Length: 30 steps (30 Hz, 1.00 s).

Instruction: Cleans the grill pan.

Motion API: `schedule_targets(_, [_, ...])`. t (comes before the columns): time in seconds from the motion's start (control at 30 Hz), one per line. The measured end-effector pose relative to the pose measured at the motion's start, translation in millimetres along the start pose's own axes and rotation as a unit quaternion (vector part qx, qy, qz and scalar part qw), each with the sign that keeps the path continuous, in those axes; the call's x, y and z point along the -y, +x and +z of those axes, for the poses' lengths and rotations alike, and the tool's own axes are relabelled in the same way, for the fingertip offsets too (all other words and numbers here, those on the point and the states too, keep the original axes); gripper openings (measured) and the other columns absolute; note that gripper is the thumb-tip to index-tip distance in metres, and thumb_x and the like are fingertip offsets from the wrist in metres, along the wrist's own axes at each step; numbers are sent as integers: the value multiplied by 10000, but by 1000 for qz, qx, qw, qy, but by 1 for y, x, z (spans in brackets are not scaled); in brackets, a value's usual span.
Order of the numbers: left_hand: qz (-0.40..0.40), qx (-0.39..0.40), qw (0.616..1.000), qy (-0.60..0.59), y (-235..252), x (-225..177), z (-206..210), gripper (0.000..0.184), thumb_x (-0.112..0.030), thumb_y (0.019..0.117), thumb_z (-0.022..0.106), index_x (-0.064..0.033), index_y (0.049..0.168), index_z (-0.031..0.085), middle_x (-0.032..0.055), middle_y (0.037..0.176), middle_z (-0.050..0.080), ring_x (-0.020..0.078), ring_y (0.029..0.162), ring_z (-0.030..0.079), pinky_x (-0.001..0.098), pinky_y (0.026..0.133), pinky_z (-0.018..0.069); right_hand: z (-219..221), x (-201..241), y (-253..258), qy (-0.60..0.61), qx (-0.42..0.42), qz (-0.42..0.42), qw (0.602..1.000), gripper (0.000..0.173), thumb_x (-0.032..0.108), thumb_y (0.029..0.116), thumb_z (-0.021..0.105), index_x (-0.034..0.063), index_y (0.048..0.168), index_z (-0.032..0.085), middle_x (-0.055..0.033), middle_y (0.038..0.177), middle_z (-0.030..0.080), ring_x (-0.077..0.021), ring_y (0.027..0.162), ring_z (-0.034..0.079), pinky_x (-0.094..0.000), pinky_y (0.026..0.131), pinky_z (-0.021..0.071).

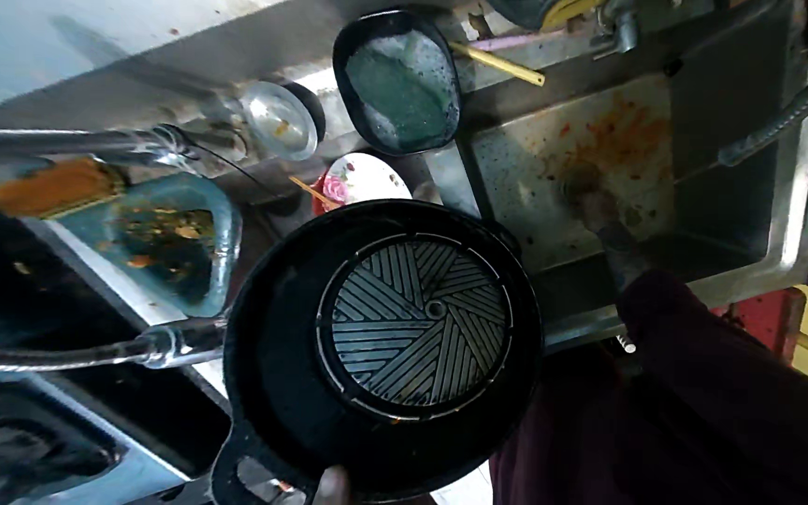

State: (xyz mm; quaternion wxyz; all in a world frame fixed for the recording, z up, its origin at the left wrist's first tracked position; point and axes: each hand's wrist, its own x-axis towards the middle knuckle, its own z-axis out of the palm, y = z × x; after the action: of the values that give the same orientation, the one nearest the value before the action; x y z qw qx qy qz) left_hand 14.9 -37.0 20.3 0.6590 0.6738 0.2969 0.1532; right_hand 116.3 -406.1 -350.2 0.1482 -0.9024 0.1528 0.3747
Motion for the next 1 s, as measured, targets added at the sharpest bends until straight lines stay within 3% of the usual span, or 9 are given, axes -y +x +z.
schedule_targets(0.3, [-16,-11,1000,-7,1,1,1,300,-345,890,688,-121,1081,631,-15,948,745,59,935,717,265,825,605,4,-21,-4,10,6,-3,1000,330,178,978,665,235,1300,712,-218,1329,650,-457,1303,551,-615,1078,455])
schedule_targets(0.5, [-7,-3,1000,-4,2,2,-4,260,-310,905,671,-133,1094,648,-27,971,748,52,956,712,253,848,595,13,-26,-4,-28,-16,-69,997,338,85,944,655,158,1267,721,-194,1246,697,-421,1257,591,-569,1135,404])
schedule_targets(0.63, [-13,-7,1000,-11,1,1,0,313,-354,876,723,-135,1088,657,-18,966,751,63,948,717,269,841,603,17,-26,-2,-43,-15,-51,998,306,125,989,619,160,1277,719,-217,1261,681,-432,1267,583,-565,1109,440])
schedule_targets(0.77, [-12,-7,1000,-9,0,0,1,309,-358,873,727,-135,1077,661,-18,955,753,62,940,719,269,833,604,13,-20,-7,-24,-8,-39,999,323,121,971,642,155,1284,712,-224,1282,665,-448,1276,566,-579,1087,456])
schedule_targets(0.9, [-12,2,1000,-9,-1,0,0,294,-352,883,717,-133,1072,664,-12,963,752,63,948,717,266,846,599,18,-21,-1,-34,-2,-32,999,370,108,950,674,166,1315,694,-208,1327,646,-435,1300,554,-586,1096,450])
schedule_targets(1.0, [-16,-3,1000,-14,-1,0,0,272,-344,883,711,-129,1046,678,-5,939,756,68,922,724,268,830,606,20,-19,-1,-38,-3,-32,999,432,121,974,651,172,1402,626,-207,1356,632,-436,1299,562,-597,1098,446])
